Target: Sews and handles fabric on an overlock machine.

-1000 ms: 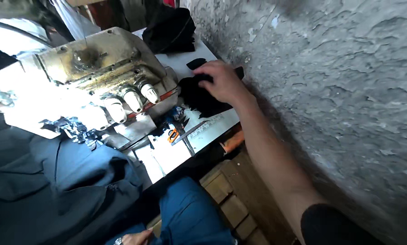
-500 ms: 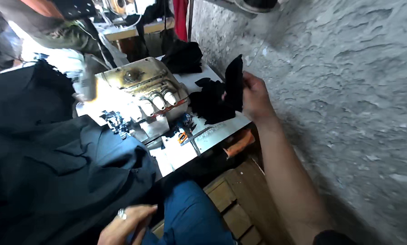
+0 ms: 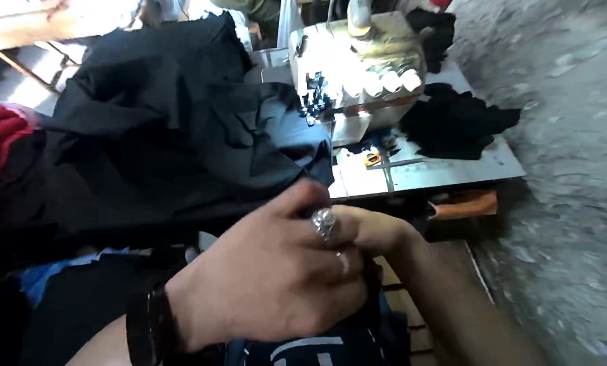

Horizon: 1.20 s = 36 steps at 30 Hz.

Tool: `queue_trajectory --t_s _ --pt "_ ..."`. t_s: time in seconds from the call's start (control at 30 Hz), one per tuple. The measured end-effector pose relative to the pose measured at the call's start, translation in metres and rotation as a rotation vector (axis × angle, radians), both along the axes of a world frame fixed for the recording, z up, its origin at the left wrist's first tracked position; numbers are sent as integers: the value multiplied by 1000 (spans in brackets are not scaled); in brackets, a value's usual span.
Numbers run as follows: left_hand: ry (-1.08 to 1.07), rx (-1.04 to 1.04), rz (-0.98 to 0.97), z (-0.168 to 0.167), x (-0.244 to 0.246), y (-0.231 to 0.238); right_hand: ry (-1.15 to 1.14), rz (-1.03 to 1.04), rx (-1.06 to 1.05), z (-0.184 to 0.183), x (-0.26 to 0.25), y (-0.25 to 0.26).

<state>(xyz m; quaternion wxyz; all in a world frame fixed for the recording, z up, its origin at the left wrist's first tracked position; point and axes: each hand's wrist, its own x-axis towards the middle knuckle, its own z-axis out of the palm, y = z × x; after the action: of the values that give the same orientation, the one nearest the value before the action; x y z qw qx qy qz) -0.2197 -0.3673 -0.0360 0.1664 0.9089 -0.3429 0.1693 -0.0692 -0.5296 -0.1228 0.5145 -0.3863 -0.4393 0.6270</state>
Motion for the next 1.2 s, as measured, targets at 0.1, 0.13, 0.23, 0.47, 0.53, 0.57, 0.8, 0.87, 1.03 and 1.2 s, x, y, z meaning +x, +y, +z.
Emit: queue_trajectory --t_s 0.1,0.13,0.23,0.47,0.53,0.57,0.8,0.87,1.03,1.2 --pt "195 -26 15 -24 -3 8 -423 -101 57 -30 0 16" --pt "192 -55 80 -31 -1 13 -406 -192 63 -29 1 17" --pt "140 -192 238 -43 10 31 -94 -281 191 -17 -16 27" --pt "46 -372 689 -35 -3 105 -358 -390 104 -60 -35 35" --pt "-1 -338 829 -38 2 129 -251 -468 90 -57 -24 38" --pt "-31 -334 886 -39 11 143 -208 -540 45 -50 -19 44" --pt "-96 -370 1019 -88 106 238 -397 -723 -197 -30 1 93" --pt "-85 -371 1074 -114 112 250 -630 -745 -124 -44 -9 73" --pt "-147 -334 1093 -133 115 253 -760 -757 -125 -38 -47 -14" --pt "26 -354 1119 -112 111 256 -722 -814 -76 -57 -33 -1"
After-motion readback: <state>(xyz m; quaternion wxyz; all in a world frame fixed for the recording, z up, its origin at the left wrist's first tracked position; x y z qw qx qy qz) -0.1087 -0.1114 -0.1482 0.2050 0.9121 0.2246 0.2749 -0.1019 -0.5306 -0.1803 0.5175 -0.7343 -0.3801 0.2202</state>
